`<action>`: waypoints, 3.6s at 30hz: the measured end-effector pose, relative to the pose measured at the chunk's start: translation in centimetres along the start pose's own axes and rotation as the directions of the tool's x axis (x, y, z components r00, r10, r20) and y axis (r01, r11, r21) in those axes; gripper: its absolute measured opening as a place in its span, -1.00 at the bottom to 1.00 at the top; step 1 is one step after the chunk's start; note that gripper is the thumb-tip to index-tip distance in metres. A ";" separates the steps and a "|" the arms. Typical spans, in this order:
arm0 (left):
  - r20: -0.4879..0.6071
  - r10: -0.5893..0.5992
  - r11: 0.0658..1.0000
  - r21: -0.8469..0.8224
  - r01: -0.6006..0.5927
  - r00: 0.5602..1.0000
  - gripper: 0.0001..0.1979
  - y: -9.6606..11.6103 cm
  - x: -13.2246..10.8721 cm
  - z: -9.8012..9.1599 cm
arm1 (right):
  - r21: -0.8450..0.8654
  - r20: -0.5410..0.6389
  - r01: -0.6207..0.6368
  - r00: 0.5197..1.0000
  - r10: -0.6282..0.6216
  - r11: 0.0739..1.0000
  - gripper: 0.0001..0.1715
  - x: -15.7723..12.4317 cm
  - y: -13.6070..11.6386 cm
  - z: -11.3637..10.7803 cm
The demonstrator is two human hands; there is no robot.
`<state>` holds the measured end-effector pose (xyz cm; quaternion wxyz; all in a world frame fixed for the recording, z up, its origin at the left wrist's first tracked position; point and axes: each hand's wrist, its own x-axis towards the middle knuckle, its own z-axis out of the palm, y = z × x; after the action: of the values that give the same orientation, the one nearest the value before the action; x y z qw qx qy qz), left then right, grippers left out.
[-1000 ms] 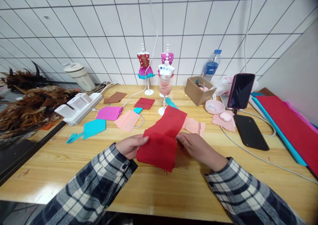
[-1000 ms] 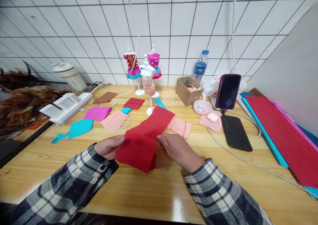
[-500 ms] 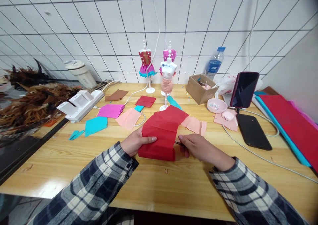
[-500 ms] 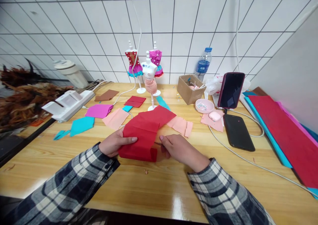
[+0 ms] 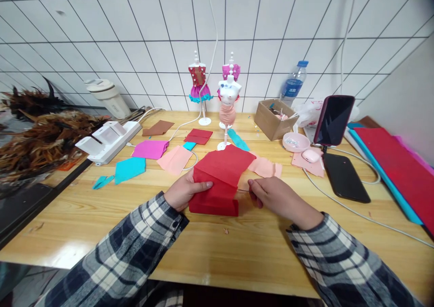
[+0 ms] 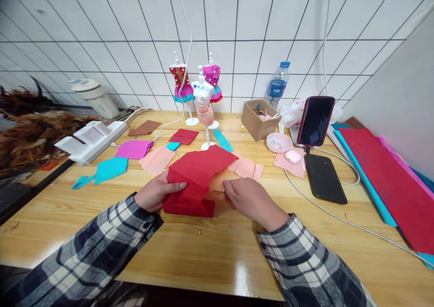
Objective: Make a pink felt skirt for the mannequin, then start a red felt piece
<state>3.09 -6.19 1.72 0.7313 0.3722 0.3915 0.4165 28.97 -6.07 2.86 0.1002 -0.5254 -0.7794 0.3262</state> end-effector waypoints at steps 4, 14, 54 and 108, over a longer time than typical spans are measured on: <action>0.015 -0.004 1.000 -0.027 0.004 1.000 -0.37 -0.1 0.2 0.2 | -0.022 0.028 -0.018 0.999 0.019 1.000 -0.29 -0.2 -0.8 0.4; -0.081 -0.060 0.992 0.103 0.068 0.995 -0.55 -0.6 0.2 -0.4 | 0.098 0.056 -0.019 0.998 0.013 0.995 -0.26 -0.1 -1.0 0.9; -0.147 0.031 0.918 0.396 0.030 0.989 -0.51 -0.9 0.4 0.7 | 0.044 0.184 -0.145 0.974 0.135 0.988 -0.26 -1.2 -1.3 -0.1; -0.052 -0.040 0.959 0.279 0.053 0.998 -0.47 -0.7 -0.1 0.4 | 0.016 0.004 -0.056 0.998 0.056 0.998 -0.37 0.0 -1.4 2.2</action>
<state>3.60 -6.56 1.31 0.6718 0.4530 0.4718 0.3477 26.83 -7.29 2.07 0.0938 -0.5457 -0.7618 0.3363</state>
